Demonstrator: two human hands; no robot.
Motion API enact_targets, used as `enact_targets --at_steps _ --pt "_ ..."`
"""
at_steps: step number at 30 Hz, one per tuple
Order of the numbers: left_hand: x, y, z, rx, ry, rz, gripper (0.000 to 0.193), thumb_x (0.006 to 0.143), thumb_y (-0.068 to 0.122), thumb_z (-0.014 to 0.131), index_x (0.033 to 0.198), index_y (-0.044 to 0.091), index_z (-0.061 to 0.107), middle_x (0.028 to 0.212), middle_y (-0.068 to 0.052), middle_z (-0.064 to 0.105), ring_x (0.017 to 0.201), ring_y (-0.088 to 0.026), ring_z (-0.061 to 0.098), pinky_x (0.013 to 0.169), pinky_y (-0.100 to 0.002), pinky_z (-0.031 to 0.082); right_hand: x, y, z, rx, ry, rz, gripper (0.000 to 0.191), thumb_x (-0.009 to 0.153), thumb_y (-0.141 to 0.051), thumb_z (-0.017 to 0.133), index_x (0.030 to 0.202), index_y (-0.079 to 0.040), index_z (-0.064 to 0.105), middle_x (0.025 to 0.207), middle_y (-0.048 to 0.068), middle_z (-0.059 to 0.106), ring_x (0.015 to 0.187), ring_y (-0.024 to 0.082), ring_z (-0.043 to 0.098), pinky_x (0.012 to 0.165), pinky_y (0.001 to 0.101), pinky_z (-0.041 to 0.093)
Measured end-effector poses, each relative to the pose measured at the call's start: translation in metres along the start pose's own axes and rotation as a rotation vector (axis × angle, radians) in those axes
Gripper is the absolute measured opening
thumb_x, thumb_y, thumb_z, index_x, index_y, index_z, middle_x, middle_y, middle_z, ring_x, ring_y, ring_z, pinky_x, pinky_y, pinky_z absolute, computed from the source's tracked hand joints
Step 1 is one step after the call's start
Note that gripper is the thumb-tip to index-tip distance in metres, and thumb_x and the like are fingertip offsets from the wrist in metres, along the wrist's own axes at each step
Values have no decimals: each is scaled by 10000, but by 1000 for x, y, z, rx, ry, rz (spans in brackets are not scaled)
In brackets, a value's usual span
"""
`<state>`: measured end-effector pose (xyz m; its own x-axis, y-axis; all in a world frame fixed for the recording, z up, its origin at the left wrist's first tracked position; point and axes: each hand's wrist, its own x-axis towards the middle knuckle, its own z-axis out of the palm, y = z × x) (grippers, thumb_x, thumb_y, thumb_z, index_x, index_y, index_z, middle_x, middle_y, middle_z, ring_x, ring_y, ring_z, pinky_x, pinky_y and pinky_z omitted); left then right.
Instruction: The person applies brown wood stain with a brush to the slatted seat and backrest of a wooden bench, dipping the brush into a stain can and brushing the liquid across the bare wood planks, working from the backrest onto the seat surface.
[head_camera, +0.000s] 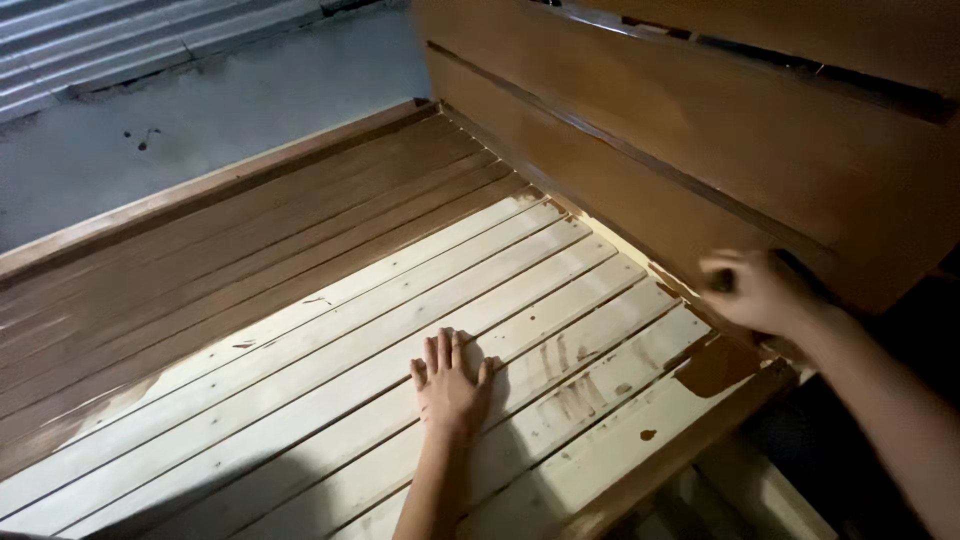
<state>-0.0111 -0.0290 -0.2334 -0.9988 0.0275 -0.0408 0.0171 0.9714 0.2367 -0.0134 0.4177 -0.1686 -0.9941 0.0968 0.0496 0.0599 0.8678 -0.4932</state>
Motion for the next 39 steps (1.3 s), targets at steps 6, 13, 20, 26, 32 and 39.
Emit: enact_targets --at_steps 6,13,20,26,32,39 --pt "6 2 -4 43 -18 16 812 971 601 351 1612 133 184 1711 -50 85 1574 -284 20 1244 -529 20 5 -6 -3 -119 -50 -6 118 903 -112 729 909 -68 621 779 100 690 672 182 642 620 350 561" --pt "45 4 -7 19 -16 40 827 975 609 346 1618 119 171 1712 -59 85 1585 -263 26 1254 -507 12 57 -80 22 -170 18 -110 219 827 -179 766 1014 -94 691 792 94 713 662 232 659 659 396 539" --pt "86 1 -9 -6 8 43 832 970 631 334 1608 123 169 1704 -57 84 1567 -258 20 1239 -508 3 157 -117 58 -70 171 -461 197 815 -154 740 997 -79 731 917 122 749 777 270 708 674 400 546" --pt "108 1 -12 -13 10 2 821 969 617 342 1604 118 197 1703 -60 105 1572 -257 29 1239 -515 21 220 -119 66 -76 309 -533 154 819 -161 798 908 -70 711 912 113 752 786 274 706 675 390 549" --pt "113 -2 -9 -20 49 22 809 974 590 357 1598 93 227 1697 -88 138 1565 -286 52 1233 -531 42 198 -91 55 -47 206 -538 138 794 -88 761 909 -57 690 881 101 726 761 210 703 659 361 563" --pt "118 -3 0 -2 61 39 816 966 594 340 1594 88 215 1701 -84 115 1566 -287 42 1230 -536 29 138 -50 24 -155 64 -322 188 833 -112 788 814 -12 630 735 100 636 627 225 636 630 393 529"
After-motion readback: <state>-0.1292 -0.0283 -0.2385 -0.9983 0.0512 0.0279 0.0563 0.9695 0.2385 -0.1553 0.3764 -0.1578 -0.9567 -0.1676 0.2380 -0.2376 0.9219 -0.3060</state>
